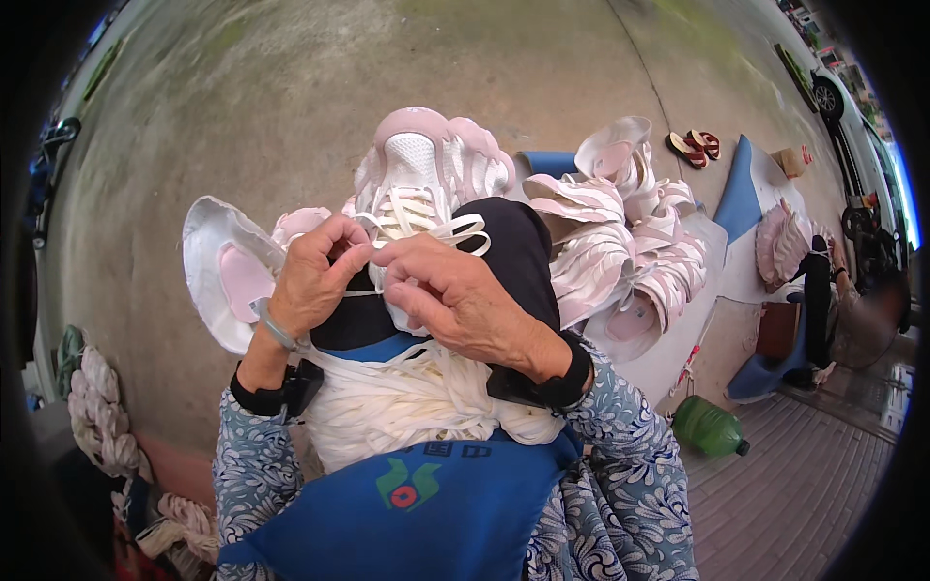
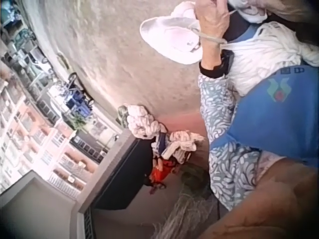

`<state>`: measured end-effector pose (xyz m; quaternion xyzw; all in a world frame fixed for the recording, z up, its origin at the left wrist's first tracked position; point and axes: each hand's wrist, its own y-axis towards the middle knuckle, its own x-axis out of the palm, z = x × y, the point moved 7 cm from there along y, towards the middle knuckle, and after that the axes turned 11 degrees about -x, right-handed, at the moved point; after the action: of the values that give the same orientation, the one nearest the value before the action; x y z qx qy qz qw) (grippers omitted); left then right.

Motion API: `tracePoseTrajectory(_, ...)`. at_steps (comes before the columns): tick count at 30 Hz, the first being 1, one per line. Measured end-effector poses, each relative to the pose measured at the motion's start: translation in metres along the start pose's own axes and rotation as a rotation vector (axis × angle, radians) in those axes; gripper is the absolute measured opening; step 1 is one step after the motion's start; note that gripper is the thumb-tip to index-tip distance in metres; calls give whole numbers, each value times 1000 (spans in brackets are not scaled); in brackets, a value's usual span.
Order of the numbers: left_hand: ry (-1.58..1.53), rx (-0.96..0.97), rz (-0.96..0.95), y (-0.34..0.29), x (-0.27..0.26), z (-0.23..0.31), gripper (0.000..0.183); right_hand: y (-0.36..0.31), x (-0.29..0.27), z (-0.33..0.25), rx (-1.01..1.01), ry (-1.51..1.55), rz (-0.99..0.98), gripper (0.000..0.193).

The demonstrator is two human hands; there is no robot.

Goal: The recorder is lacing a pair of pink and white athletic shoes, threading the laces through the eyelets and securing the tongue.

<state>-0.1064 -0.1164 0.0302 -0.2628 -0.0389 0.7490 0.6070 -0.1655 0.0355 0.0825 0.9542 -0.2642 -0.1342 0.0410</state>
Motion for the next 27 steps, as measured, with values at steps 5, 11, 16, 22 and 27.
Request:
tracePoseTrajectory(5, 217, 183, 103, -1, -15, -5, 10, 0, 11, 20, 188, 127, -161, 22)
tracePoseTrajectory(11, 183, 391, 346, -21, -21, 26, 14, 4, -17, 30, 263, 217, -29, 26)
tracePoseTrajectory(16, 425, 434, 346, -19, -6, 30, 16, 18, -22, 25, 253, 231, 56, 16)
tracePoseTrajectory(22, 441, 406, 283, -17, 1, 20, 12, 11, -36, 34, 267, 286, 165, 17)
tracePoseTrajectory(27, 406, 437, 355, -23, -3, 17, 17, 41, -39, 12, 62, 19, 225, 21)
